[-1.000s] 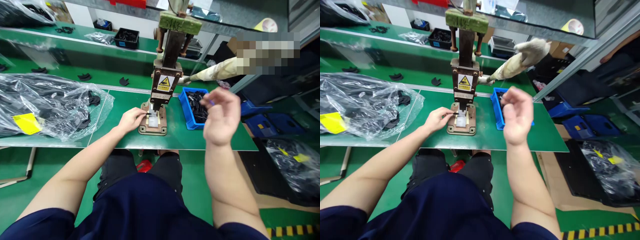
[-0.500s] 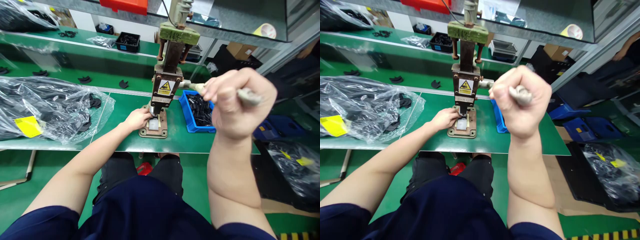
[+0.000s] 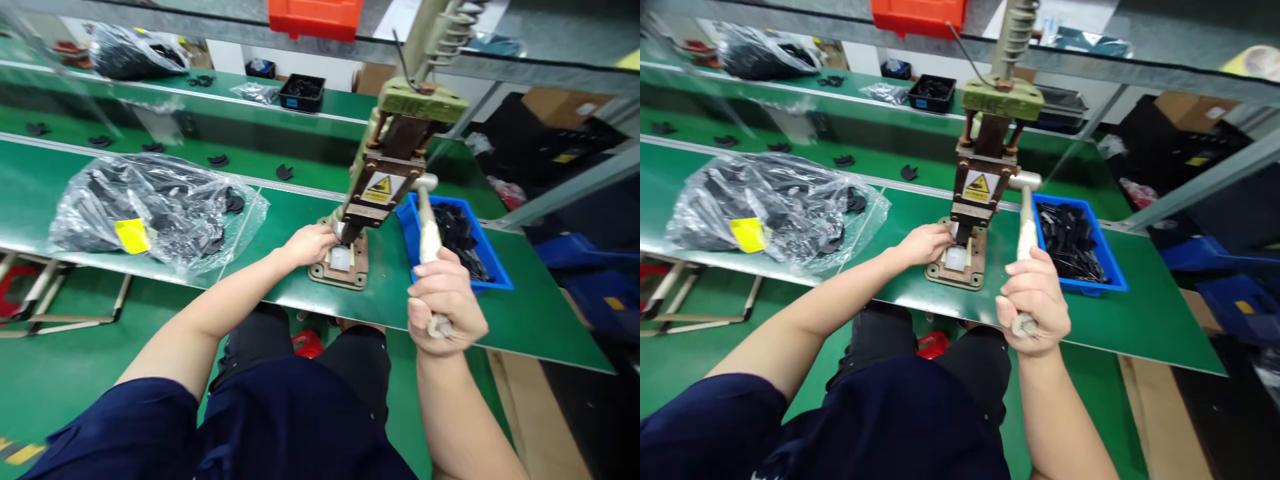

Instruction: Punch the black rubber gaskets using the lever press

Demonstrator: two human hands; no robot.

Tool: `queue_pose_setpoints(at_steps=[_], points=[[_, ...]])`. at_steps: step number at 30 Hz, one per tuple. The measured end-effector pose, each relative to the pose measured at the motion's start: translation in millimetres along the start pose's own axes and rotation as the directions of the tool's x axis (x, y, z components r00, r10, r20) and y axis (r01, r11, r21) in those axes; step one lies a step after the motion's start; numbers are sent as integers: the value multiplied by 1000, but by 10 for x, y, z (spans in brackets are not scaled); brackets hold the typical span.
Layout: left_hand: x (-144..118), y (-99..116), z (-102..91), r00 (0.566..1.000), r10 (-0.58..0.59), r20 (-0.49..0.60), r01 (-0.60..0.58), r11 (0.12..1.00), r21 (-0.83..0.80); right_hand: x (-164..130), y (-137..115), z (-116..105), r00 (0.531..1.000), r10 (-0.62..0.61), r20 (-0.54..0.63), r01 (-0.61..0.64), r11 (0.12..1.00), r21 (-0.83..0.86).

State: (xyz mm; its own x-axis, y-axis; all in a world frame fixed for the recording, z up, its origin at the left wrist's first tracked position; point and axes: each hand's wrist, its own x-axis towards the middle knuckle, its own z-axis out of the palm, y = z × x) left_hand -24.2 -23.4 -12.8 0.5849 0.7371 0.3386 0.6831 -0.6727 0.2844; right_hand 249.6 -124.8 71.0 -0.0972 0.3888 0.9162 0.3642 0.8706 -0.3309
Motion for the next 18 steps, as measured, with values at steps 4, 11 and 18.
queue_pose_setpoints(at_steps=[4, 11, 18], points=[[-154, -308, -154, 987, -161, 5, 160, 985, 66, -40, 98, 45, 999, -9, -49, 8, 1000, -21], [-735, -1535, -845, 655, -747, -114, 712, 561, 422, -63, 128, 96, 993, -44, -112, 42, 999, -17], [-854, -1937, -977, 576, -817, 32, 669, 493, 556, -60, 130, 123, 990, -53, -130, 52, 999, -16]])
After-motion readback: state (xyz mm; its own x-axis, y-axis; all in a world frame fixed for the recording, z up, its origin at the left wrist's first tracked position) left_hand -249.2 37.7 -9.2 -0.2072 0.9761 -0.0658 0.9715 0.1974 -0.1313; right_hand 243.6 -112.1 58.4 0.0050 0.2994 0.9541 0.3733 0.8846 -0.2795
